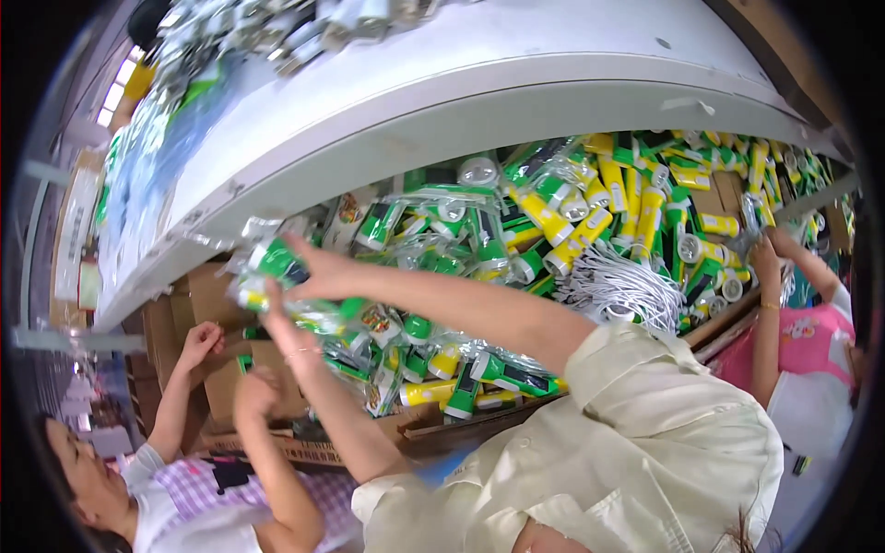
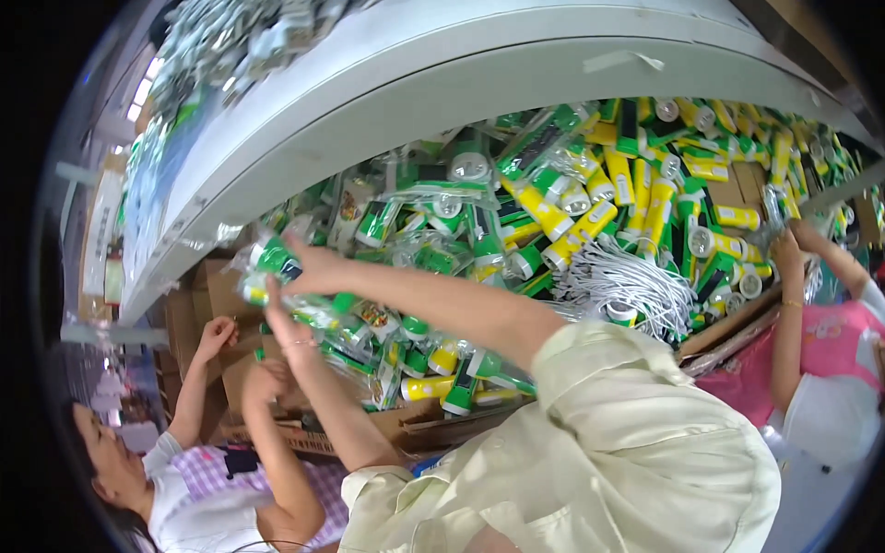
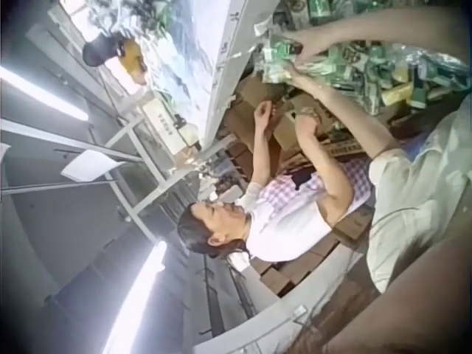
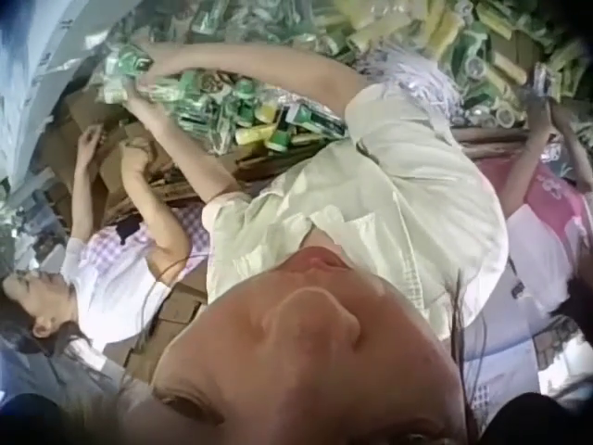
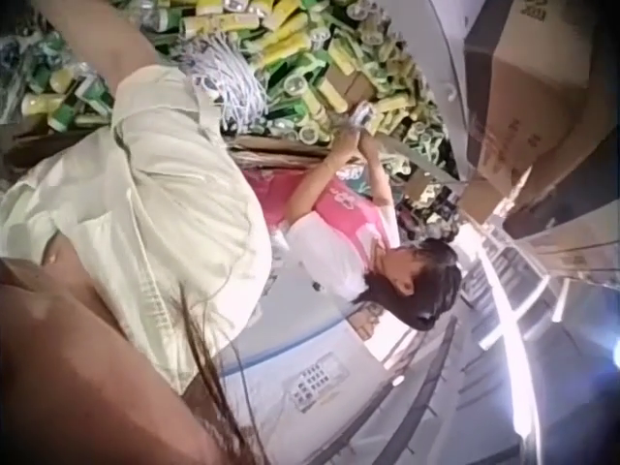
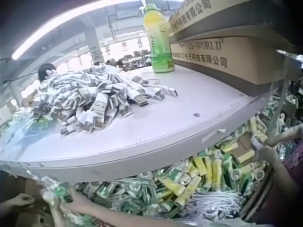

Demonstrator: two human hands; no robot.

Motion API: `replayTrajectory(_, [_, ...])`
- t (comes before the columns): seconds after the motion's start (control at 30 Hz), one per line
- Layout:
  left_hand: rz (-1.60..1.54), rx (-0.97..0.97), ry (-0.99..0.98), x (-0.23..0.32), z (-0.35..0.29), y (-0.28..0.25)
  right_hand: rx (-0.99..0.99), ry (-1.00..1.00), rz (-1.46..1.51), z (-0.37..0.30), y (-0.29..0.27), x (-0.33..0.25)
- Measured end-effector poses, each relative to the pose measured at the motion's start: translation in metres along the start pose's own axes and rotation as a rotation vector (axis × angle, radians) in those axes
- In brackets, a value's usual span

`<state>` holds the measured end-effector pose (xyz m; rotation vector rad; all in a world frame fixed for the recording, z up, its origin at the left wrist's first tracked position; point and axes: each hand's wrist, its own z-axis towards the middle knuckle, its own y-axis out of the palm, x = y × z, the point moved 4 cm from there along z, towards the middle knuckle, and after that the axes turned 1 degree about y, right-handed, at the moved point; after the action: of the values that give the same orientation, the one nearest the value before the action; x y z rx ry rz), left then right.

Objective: Packaging portable flashlights into individual plastic bags at a factory workbench.

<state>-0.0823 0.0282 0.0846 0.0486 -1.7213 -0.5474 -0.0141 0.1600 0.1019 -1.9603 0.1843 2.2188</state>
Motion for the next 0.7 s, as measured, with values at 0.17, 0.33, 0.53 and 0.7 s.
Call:
replayTrajectory(0.17, [0.703,0.53,0.48,0.029,0.034,-0.03,0.31,-0.166,-0.106,-0.031,-0.032,-0.003])
replayTrajectory(0.33, [0.827,-0.029,0.619,-0.023,0.014,0.123,1.226,-0.124,-0.763,-0.165,-0.212,-0.011])
replayTrajectory(0.53, [1.7,-1.067,1.179,-0.141,-0.029,0.38,1.174,0.411,-0.759,-0.23,-0.332,0.075])
replayTrajectory(0.7, [1.813,-1.296,1.062,-0.148,-0.055,0.41,1.036,0.473,-0.613,-0.225,-0.326,0.079])
